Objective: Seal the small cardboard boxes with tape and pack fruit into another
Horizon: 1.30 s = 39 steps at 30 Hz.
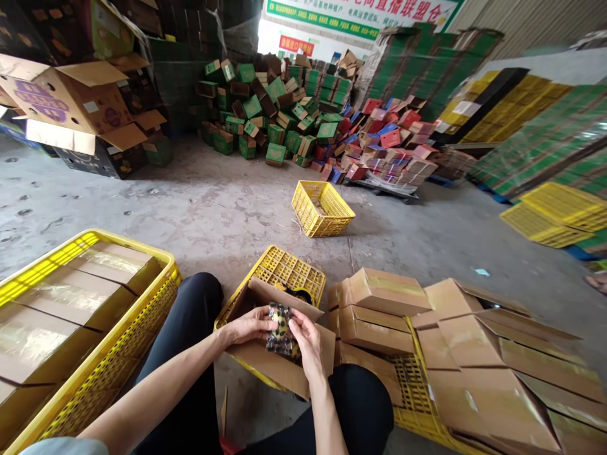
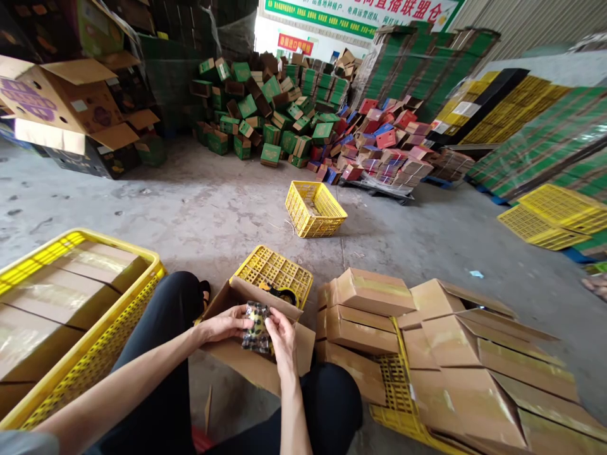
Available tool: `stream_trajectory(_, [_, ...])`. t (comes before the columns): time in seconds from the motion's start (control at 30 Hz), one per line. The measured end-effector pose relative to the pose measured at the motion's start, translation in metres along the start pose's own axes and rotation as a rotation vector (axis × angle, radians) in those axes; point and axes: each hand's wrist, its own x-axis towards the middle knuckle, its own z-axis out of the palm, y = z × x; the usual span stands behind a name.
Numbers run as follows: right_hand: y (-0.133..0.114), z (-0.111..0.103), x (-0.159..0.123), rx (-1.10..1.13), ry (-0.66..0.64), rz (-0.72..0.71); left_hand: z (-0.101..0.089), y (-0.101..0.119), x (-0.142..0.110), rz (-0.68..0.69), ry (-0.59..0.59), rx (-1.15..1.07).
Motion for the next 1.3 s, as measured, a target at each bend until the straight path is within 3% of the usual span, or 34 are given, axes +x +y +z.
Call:
stream_trajectory(0.37, [-0.014,0.002,-0.008,0.106,-0.030,0.086,0.001,0.003,-0.001,-0.025,-0.040,-0.004])
stream_trajectory(0.6, [-0.016,0.001,-0.009,0.118,-0.029,0.027,-0.002,-0.002,-0.001,-0.054,-0.002,0.008])
stream_trajectory(0.83, [-0.018,-0.002,-0.012,-0.020,-0.137,-0.047,0.004,-0.005,-0.001,-0.047,-0.008,0.047])
stream_trajectory(0.97, [-0.019,-0.004,-0.012,0.031,-0.099,-0.025,0.002,-0.003,0.001,-0.041,0.018,0.054])
stream_trajectory(1.17, [-0.021,-0.002,-0.011,0.125,-0.023,0.023,0.005,-0.002,-0.001,-0.030,-0.117,0.059])
stream_trajectory(1.3, [-0.019,-0.003,-0.009,0.082,0.034,-0.001,0.009,0.001,-0.003,-0.021,-0.104,0.042])
